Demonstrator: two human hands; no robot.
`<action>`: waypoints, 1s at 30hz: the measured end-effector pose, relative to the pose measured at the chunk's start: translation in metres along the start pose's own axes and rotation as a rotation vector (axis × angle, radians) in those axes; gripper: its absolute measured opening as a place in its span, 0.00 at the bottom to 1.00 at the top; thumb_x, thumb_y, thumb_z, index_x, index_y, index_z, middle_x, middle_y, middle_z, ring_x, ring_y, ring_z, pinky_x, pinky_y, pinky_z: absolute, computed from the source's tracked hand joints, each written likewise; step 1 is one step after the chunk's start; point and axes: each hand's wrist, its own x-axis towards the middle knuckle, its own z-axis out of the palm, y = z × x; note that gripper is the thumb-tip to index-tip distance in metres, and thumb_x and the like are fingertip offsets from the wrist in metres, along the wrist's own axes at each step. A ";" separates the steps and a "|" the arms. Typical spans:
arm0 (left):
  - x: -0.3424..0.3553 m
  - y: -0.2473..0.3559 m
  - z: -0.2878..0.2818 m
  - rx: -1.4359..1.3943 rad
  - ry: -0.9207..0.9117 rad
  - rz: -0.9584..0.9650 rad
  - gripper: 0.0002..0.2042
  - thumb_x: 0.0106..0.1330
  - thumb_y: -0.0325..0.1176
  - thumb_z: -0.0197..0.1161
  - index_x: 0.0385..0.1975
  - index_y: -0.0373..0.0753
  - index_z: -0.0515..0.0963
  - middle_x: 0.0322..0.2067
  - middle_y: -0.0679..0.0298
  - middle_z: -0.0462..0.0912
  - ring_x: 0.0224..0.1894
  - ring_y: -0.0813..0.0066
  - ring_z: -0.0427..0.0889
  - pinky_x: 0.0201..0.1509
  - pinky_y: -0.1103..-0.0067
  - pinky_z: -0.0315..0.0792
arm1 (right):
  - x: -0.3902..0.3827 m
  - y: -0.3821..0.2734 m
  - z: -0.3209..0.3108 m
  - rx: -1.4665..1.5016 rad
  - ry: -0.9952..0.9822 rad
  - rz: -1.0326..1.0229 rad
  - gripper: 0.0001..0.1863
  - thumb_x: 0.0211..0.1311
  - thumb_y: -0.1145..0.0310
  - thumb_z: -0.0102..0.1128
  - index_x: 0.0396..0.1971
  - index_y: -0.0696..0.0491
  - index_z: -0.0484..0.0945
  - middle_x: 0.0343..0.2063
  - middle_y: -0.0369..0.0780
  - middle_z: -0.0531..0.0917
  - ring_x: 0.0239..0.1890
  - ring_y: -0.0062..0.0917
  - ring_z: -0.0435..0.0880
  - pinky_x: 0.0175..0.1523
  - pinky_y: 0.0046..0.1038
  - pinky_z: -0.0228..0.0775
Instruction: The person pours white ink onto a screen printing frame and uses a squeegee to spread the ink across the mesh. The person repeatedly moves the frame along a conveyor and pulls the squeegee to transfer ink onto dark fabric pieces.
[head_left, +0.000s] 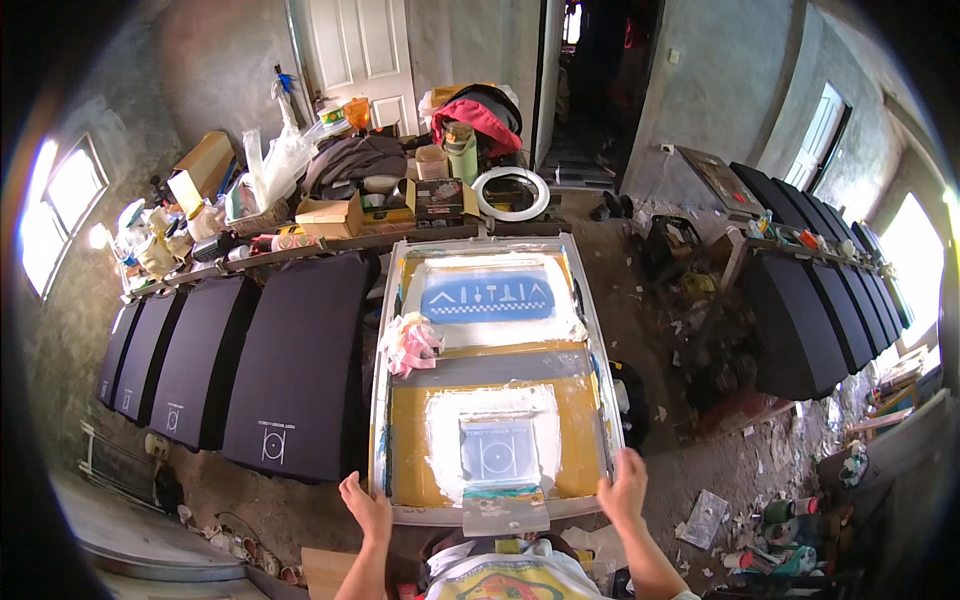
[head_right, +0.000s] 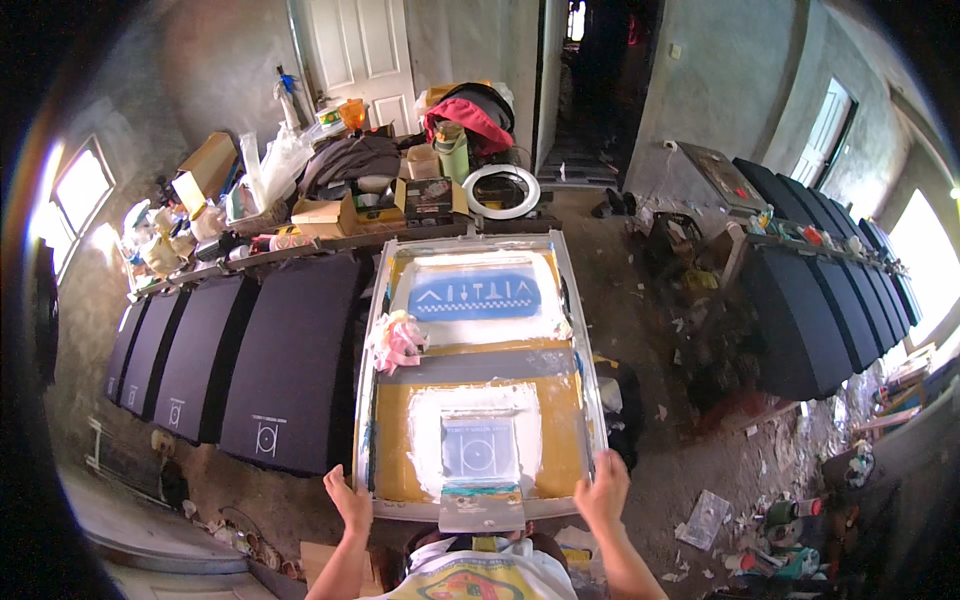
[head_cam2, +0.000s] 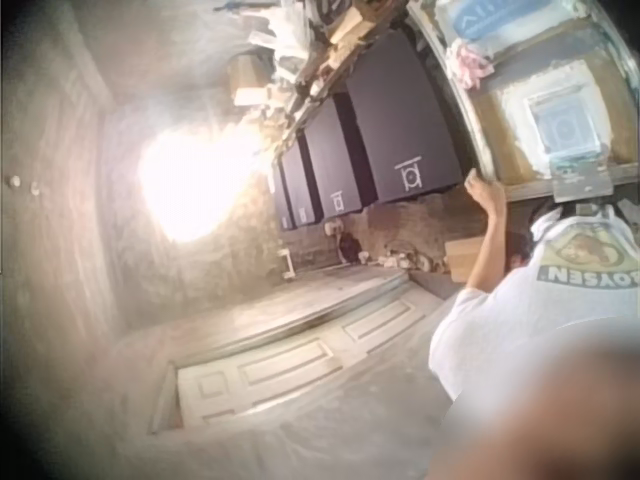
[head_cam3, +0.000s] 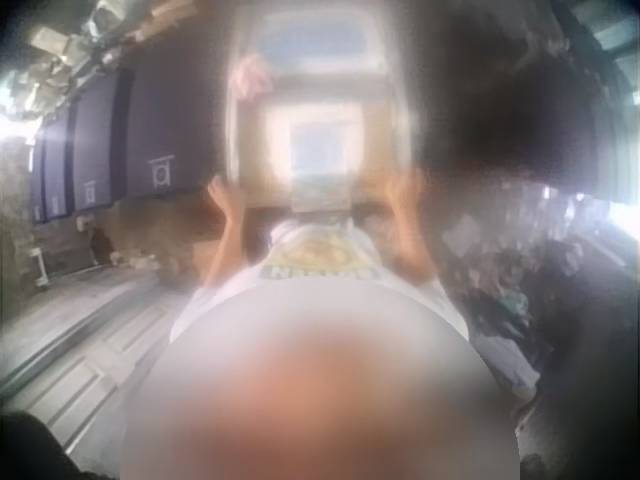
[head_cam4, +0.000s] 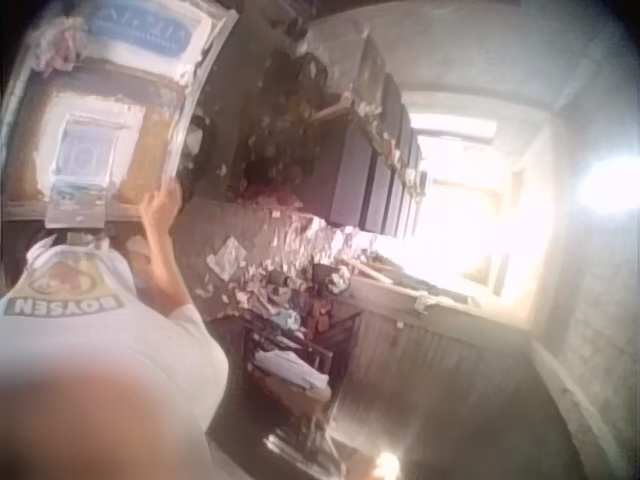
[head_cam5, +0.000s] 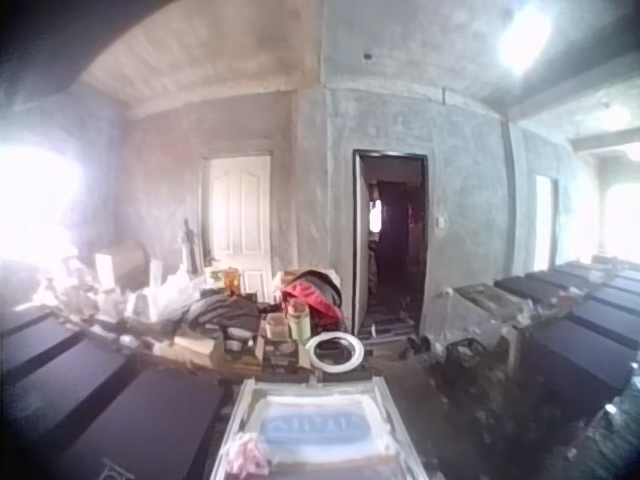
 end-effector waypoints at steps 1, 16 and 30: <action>0.010 -0.010 -0.003 -0.058 -0.142 -0.260 0.10 0.65 0.24 0.60 0.44 0.29 0.75 0.38 0.53 0.76 0.39 0.62 0.77 0.43 0.69 0.71 | 0.004 0.017 0.005 -0.079 0.123 0.081 0.20 0.58 0.66 0.62 0.49 0.60 0.80 0.53 0.49 0.83 0.56 0.46 0.80 0.62 0.44 0.69; 0.031 -0.004 0.007 -0.130 -0.265 -0.583 0.26 0.70 0.47 0.60 0.21 0.26 0.72 0.14 0.60 0.68 0.20 0.74 0.66 0.27 0.67 0.64 | 0.016 0.065 0.016 0.390 -0.183 0.538 0.25 0.75 0.56 0.52 0.26 0.65 0.75 0.17 0.41 0.73 0.24 0.21 0.69 0.31 0.34 0.64; -0.015 0.063 0.047 -0.602 -0.352 -0.472 0.22 0.74 0.40 0.59 0.15 0.38 0.71 0.15 0.74 0.63 0.17 0.84 0.59 0.21 0.78 0.51 | -0.040 0.112 -0.098 0.390 0.089 0.561 0.23 0.74 0.55 0.51 0.26 0.61 0.73 0.17 0.46 0.70 0.21 0.27 0.68 0.31 0.36 0.64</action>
